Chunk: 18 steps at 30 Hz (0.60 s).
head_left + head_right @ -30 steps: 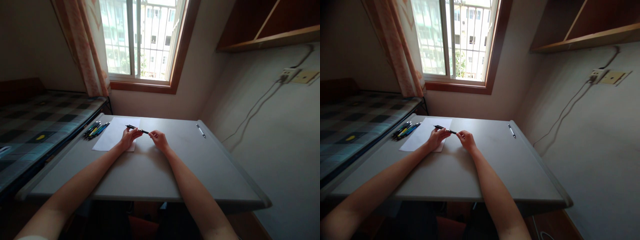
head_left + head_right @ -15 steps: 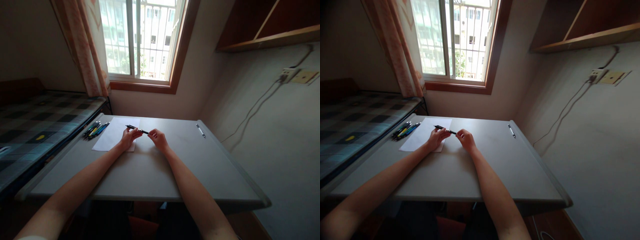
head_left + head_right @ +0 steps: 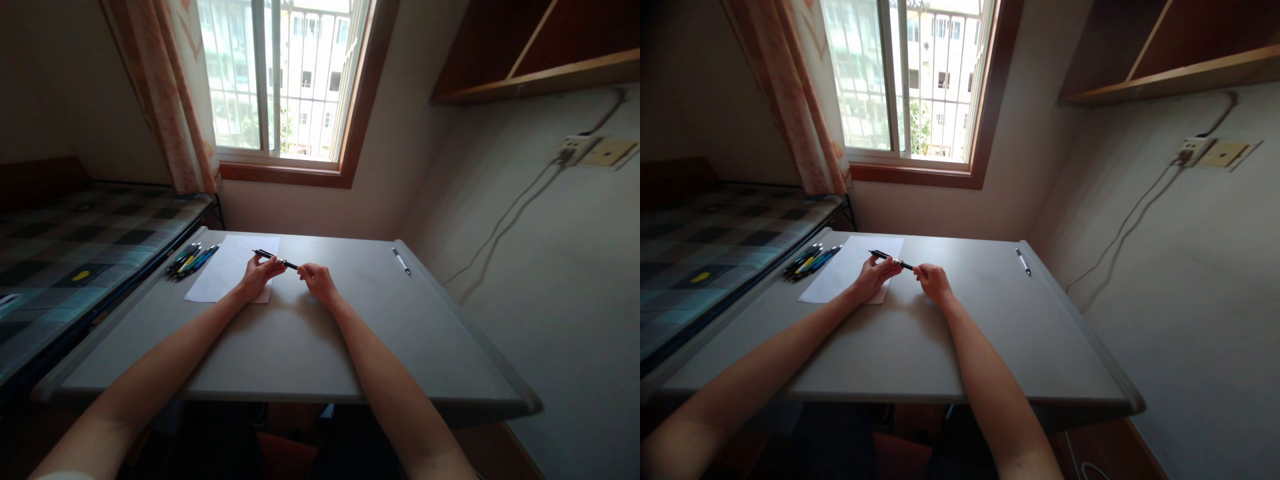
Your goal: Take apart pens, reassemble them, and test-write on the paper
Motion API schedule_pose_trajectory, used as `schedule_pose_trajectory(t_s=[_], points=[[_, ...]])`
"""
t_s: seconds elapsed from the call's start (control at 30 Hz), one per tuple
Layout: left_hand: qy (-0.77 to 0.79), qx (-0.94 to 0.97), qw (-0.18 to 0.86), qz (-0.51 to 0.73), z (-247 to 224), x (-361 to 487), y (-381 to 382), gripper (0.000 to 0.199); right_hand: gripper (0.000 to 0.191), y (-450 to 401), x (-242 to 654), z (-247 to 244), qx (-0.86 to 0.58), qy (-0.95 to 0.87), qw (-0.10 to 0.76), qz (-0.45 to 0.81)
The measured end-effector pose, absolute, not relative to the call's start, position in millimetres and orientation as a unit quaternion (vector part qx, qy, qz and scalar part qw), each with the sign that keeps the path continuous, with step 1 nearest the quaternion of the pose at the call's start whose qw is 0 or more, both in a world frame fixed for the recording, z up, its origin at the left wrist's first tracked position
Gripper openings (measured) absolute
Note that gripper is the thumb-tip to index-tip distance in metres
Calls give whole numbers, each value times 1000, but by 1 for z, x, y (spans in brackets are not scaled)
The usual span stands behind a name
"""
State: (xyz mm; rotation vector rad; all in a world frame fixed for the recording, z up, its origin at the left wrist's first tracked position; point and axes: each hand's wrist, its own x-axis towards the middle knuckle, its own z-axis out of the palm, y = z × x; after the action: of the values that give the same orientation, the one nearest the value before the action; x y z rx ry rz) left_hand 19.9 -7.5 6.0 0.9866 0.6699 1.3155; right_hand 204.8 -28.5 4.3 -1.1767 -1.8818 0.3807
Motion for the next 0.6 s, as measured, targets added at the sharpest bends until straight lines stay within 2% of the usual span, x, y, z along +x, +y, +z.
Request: schedule_pose_trajectory(t_s=[0.17, 0.37, 0.6], points=[[304, 426, 626, 578, 7, 20, -8, 32, 33, -28, 204, 4, -486, -745, 421, 178], [325, 415, 613, 588, 9, 21, -7, 30, 24, -29, 202, 4, -479, -731, 455, 171], [332, 414, 614, 585, 7, 20, -5, 31, 16, -30, 201, 5, -457, -758, 443, 142]])
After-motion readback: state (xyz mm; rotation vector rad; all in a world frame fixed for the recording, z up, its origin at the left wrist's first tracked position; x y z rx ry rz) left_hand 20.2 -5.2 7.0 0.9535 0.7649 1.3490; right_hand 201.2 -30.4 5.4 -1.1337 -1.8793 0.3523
